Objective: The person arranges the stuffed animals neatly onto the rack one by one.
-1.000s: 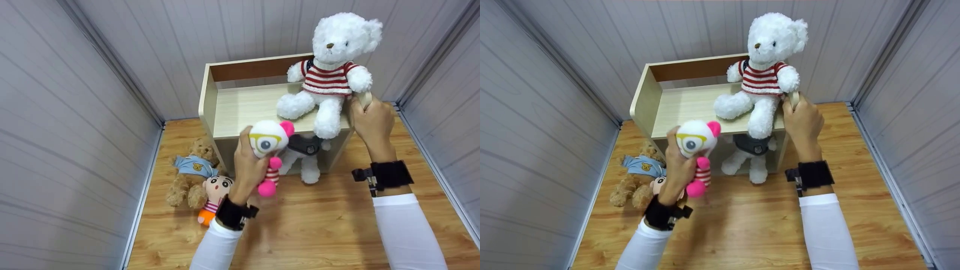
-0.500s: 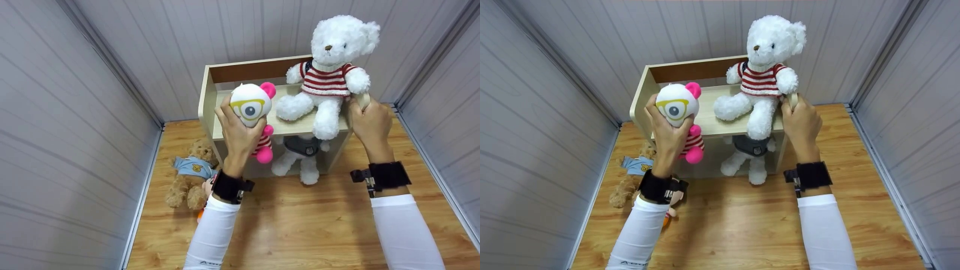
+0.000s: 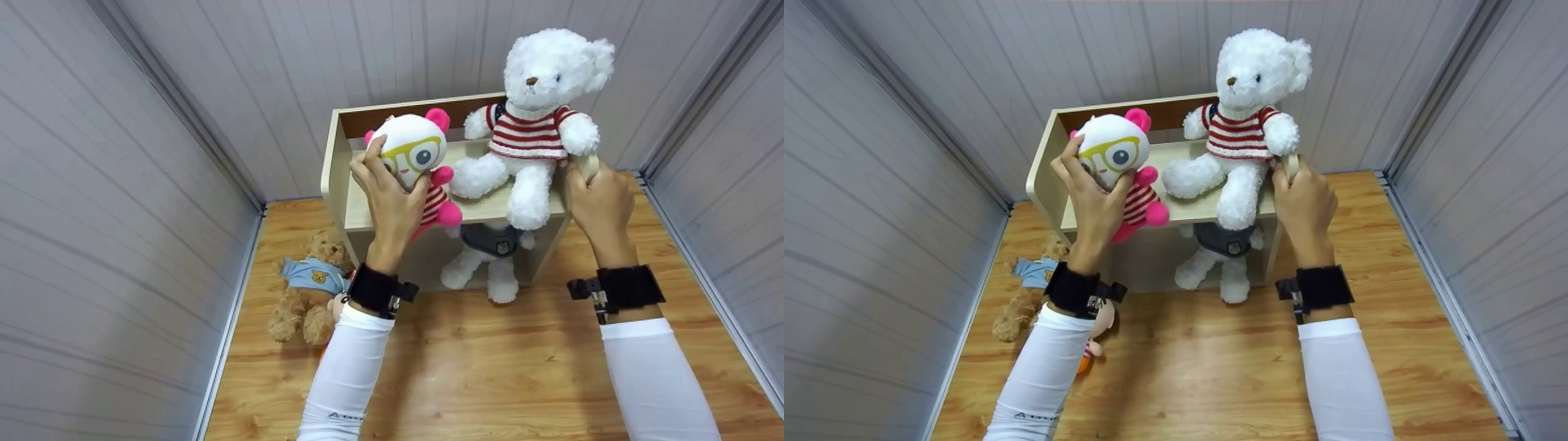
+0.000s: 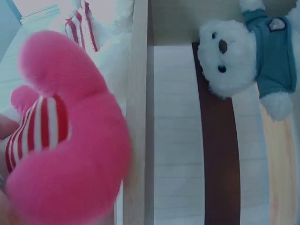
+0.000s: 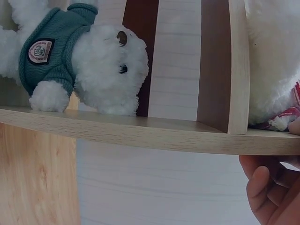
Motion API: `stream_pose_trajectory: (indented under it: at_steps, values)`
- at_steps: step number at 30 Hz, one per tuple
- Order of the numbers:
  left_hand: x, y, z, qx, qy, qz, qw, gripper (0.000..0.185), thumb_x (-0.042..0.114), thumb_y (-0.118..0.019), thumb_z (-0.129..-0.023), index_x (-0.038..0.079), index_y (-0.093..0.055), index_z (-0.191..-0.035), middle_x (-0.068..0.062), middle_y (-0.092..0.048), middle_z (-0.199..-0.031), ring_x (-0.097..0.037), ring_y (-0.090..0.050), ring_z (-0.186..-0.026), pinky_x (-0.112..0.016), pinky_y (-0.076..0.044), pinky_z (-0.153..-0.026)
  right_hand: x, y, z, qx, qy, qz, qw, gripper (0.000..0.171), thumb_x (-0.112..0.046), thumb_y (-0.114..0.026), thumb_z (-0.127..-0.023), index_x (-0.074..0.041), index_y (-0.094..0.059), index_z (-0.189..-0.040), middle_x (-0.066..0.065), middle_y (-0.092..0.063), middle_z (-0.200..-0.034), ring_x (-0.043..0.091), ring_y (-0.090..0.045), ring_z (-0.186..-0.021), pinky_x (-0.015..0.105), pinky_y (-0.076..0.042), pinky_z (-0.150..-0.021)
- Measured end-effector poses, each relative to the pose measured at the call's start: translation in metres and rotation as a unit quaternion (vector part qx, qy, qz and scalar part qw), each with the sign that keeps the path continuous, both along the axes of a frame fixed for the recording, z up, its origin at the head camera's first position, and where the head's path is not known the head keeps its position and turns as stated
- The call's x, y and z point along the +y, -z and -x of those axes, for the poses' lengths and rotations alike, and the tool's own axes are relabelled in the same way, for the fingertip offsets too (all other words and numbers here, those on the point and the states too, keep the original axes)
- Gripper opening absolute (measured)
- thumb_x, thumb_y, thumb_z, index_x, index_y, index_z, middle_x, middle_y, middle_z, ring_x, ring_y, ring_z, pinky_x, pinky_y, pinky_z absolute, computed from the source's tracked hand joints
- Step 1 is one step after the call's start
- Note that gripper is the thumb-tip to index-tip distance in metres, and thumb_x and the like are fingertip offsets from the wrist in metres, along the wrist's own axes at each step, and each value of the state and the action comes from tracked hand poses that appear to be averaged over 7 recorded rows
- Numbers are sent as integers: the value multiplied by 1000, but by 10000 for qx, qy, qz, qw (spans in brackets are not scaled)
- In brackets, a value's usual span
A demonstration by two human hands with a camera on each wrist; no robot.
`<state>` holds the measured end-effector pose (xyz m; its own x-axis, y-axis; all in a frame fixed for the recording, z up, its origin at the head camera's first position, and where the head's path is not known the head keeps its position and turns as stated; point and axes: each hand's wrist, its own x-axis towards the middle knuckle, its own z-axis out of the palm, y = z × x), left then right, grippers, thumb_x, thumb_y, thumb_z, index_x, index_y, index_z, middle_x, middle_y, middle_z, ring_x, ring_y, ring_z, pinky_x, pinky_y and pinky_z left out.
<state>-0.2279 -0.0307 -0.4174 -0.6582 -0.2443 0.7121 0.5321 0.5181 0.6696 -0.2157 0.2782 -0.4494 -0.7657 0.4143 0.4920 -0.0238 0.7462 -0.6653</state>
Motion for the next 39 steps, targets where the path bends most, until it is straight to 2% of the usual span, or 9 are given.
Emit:
stream_pose_trajectory:
  at_steps: [4, 7, 15, 21, 24, 26, 31, 35, 39]
  values:
    - [1, 0, 4, 674, -26, -41, 9977, 84, 9, -87, -75, 15, -36, -142, -17, -35, -137, -28, -43, -130, -32, -45, -107, 0, 0, -1, -52, -18, -7, 10000, 47, -44, -49, -99, -16, -38, -63, 2, -39, -59, 28, -43, -61, 39, -31, -54]
    - [2, 0, 8, 934, -179, 144, 9954, 83, 7, -86, -76, 17, -33, -140, -18, -37, -144, -30, -45, -136, -32, -44, -111, 0, 0, -1, -85, -20, 21, 10000, 47, -45, -49, -99, -16, -39, -64, 2, -41, -60, 28, -44, -61, 39, -31, -54]
    - [10, -2, 24, 877, -680, 808, 9905, 87, 9, -86, -78, 27, -25, -138, -18, -39, -156, -31, -47, -140, -37, -48, -109, 2, 1, -1, -60, 2, 8, 10000, 47, -44, -50, -99, -16, -38, -62, 2, -40, -59, 29, -44, -61, 39, -31, -54]
    - [15, -6, 40, 904, -1176, 974, 9841, 87, 16, -84, -80, 33, -21, -137, -14, -41, -158, -29, -46, -140, -37, -41, -110, 0, 0, 0, 6, 23, 32, 10000, 48, -43, -50, -98, -16, -37, -62, 3, -40, -59, 32, -46, -63, 40, -31, -54]
    - [18, -6, 47, 833, -1310, 972, 9831, 84, 16, -83, -81, 34, -21, -136, -13, -41, -159, -29, -44, -140, -39, -44, -107, -1, 0, 1, 38, 32, 45, 10000, 47, -43, -50, -98, -15, -37, -63, 5, -41, -61, 34, -48, -65, 41, -31, -54]
    - [20, -4, 51, 680, -1233, 948, 9855, 82, 13, -81, -83, 33, -23, -137, -11, -38, -161, -29, -42, -141, -39, -49, -104, -2, -1, 0, 53, 35, 59, 10000, 46, -43, -51, -97, -15, -37, -64, 7, -42, -63, 35, -48, -67, 43, -30, -54]
    - [26, 2, 58, 85, -540, 922, 9942, 82, 10, -79, -86, 29, -24, -144, -7, -25, -166, -26, -40, -145, -38, -55, -99, -4, 1, 1, -5, 17, 108, 9999, 46, -45, -52, -97, -15, -37, -66, 9, -43, -66, 36, -48, -69, 44, -30, -56]
    - [27, 7, 61, -106, -95, 1152, 9932, 88, 13, -80, -87, 26, -22, -152, -11, -15, -168, -27, -36, -150, -38, -55, -100, -4, 1, 1, -30, 1, 108, 9999, 46, -46, -51, -97, -16, -36, -65, 5, -39, -63, 34, -47, -68, 42, -30, -56]
    - [27, 9, 62, -303, 107, 1407, 9895, 91, 15, -77, -90, 26, -19, -158, -16, -10, -169, -30, -43, -145, -39, -57, -90, 0, 1, 0, 87, 41, 69, 9999, 47, -44, -51, -97, -17, -35, -63, 2, -36, -60, 32, -46, -66, 41, -29, -55]
